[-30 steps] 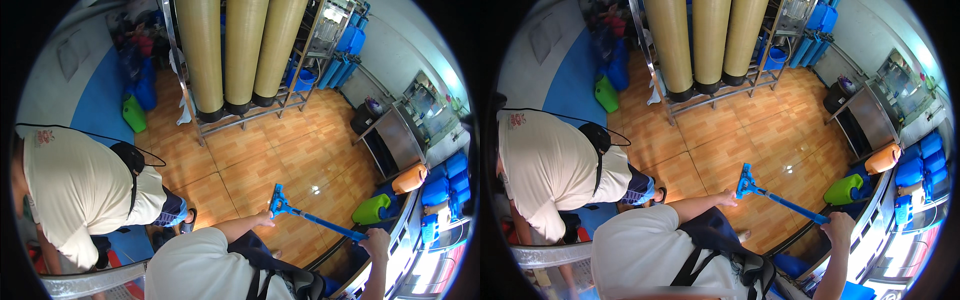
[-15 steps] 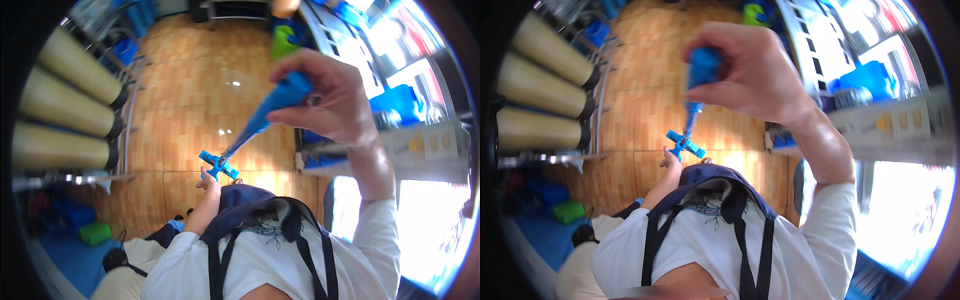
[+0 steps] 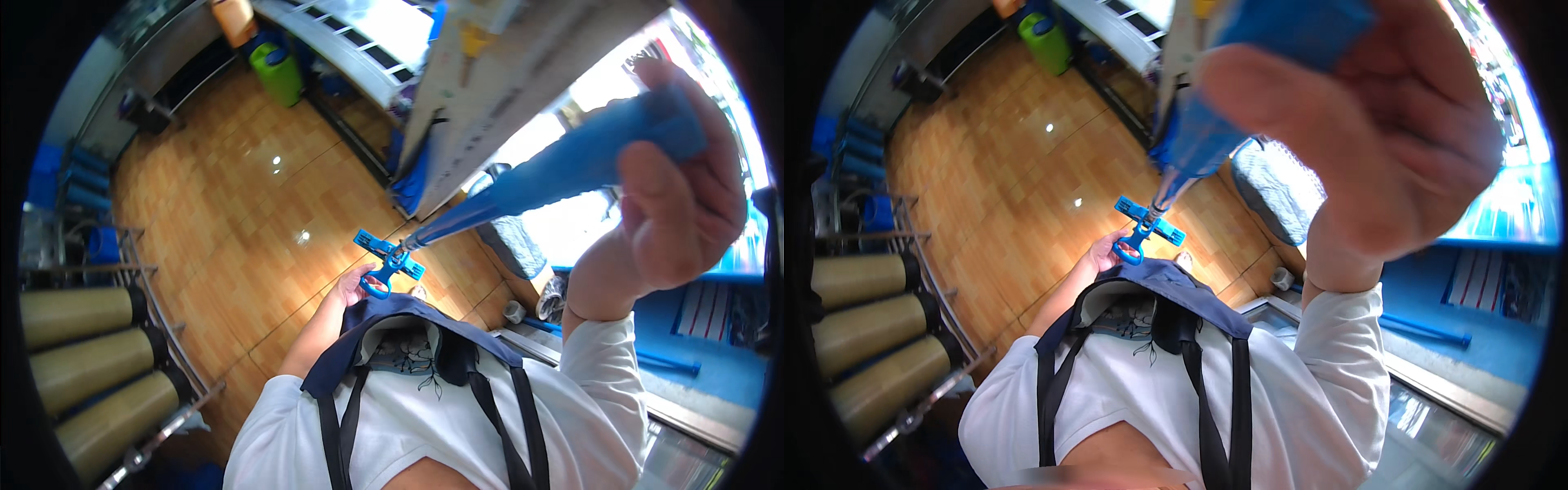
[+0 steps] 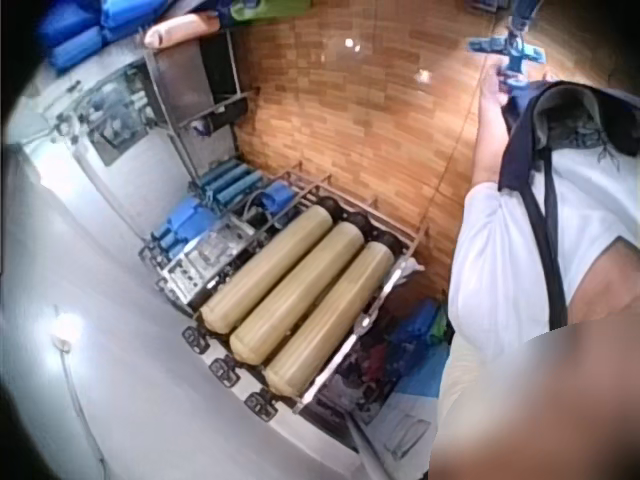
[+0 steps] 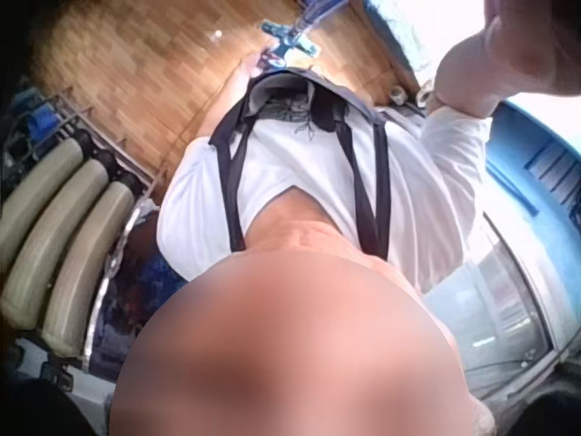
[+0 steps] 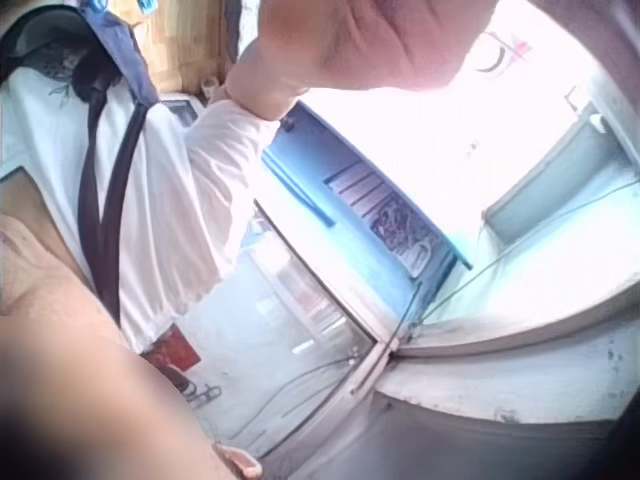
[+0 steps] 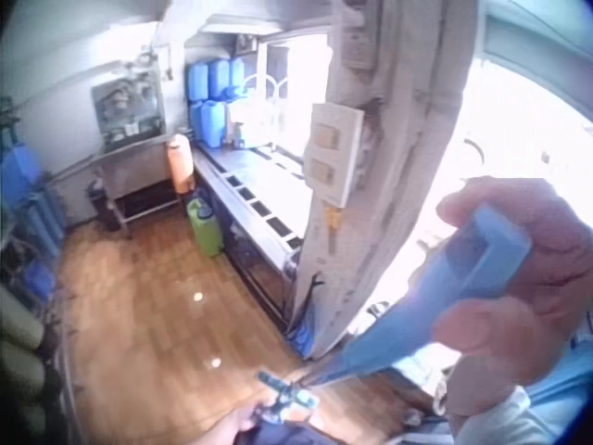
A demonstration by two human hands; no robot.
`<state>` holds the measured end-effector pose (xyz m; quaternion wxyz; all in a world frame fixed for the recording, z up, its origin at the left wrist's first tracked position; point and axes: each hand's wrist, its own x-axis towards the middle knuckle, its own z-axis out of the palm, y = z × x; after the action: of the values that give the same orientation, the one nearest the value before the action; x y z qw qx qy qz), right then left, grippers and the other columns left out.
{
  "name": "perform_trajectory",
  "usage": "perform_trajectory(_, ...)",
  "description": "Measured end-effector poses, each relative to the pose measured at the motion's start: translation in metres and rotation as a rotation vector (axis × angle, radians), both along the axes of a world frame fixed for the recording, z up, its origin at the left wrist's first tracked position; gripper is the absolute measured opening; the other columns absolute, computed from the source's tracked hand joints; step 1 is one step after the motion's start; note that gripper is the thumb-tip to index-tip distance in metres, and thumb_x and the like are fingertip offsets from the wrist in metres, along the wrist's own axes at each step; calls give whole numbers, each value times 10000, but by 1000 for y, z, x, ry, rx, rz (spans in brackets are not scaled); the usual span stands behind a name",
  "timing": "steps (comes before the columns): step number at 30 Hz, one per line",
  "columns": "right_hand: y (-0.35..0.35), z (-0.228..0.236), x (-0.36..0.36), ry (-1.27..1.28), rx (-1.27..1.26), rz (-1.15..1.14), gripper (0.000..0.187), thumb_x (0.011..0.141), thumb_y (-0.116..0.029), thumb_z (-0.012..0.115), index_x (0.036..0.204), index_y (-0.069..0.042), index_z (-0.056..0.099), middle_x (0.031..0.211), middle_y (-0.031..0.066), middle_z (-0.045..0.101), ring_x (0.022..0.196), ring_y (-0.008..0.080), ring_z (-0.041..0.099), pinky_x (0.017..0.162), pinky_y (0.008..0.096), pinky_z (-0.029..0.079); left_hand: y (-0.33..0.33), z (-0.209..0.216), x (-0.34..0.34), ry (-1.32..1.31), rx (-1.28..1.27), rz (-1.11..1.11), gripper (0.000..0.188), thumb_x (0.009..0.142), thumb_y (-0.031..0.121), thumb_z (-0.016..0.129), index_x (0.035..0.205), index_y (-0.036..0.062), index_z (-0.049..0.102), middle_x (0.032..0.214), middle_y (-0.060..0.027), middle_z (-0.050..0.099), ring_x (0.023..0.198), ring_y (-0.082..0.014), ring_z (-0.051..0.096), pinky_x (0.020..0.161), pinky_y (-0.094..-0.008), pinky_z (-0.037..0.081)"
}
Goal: The person mops a tiled floor using a blue mop, moving back and forth across the room. They navigate around large water tanks and containers, briefly exit the room, and continue mopping the interior area.
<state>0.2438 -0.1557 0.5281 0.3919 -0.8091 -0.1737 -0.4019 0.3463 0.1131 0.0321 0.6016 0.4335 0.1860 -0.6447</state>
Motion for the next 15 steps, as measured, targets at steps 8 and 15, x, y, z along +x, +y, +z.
perform_trajectory(8,-154,33,-158,-322,-417,-813,148,837,-106,591,940,-42,676,954,125,656,847,193,649,729,283,520,-179,51,-69,112,-412,-275,185,774,244,670,710,94,582,778,-108,639,811,-234,619,797,-382,474)
perform_trajectory(15,-212,31,-206,-407,-204,-998,163,833,-205,625,935,-96,689,900,67,673,843,132,645,806,252,465,-337,62,-121,123,-297,-284,96,768,107,677,753,101,583,599,7,524,611,-126,544,642,-327,498)
